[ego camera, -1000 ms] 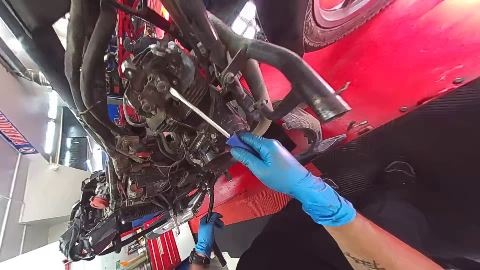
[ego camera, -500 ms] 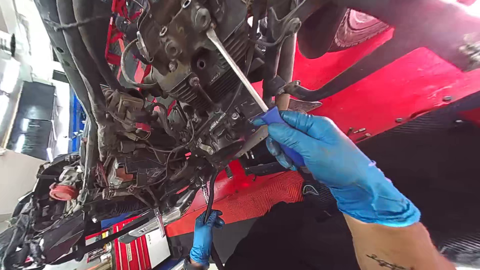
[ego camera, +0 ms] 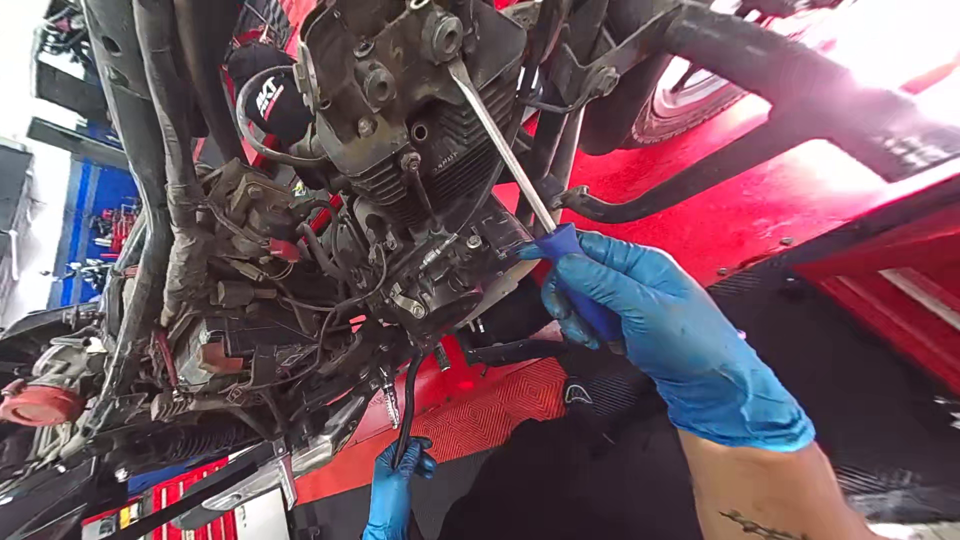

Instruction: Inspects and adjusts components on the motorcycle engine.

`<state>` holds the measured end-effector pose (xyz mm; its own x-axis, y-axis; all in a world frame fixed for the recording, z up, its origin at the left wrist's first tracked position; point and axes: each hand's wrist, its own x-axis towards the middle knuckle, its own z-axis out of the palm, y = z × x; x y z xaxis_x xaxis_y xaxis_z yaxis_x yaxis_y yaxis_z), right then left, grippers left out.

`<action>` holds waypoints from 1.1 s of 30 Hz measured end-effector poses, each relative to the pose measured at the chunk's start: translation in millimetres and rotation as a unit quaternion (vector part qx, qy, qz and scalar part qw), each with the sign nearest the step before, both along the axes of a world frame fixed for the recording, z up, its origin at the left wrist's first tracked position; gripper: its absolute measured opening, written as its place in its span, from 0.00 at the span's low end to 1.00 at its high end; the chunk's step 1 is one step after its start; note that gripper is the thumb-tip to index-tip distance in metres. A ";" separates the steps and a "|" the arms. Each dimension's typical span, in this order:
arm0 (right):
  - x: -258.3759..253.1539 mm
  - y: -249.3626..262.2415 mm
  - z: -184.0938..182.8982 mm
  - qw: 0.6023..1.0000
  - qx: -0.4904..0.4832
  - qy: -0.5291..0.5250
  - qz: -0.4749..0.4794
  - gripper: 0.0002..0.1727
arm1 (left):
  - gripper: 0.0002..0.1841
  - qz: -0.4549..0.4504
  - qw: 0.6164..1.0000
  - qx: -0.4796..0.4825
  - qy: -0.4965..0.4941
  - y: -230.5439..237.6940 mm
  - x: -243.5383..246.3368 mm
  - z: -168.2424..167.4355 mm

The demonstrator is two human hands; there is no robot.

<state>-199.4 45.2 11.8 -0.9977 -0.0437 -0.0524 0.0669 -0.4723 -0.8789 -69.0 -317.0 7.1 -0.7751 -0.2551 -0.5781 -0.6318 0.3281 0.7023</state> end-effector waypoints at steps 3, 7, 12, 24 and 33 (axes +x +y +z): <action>0.1 -0.5 0.1 1.000 -0.006 0.004 0.000 0.16 | 0.15 0.005 1.000 0.011 0.001 0.0 0.4 0.0; -0.3 -1.3 -0.4 1.000 -0.016 0.013 -0.003 0.16 | 0.15 0.010 1.000 0.010 -0.004 1.0 -0.4 0.9; -1.1 -1.2 -1.0 1.000 -0.022 0.016 0.001 0.16 | 0.15 0.007 1.000 0.009 -0.007 -0.2 -0.2 1.2; -1.4 -0.7 -1.2 0.999 -0.030 0.019 0.004 0.16 | 0.15 0.012 1.000 0.013 0.000 -1.2 0.5 -1.3; -1.4 -0.1 -2.5 1.000 -0.019 0.017 0.003 0.18 | 0.14 0.015 1.000 0.022 0.001 -0.2 0.4 -0.9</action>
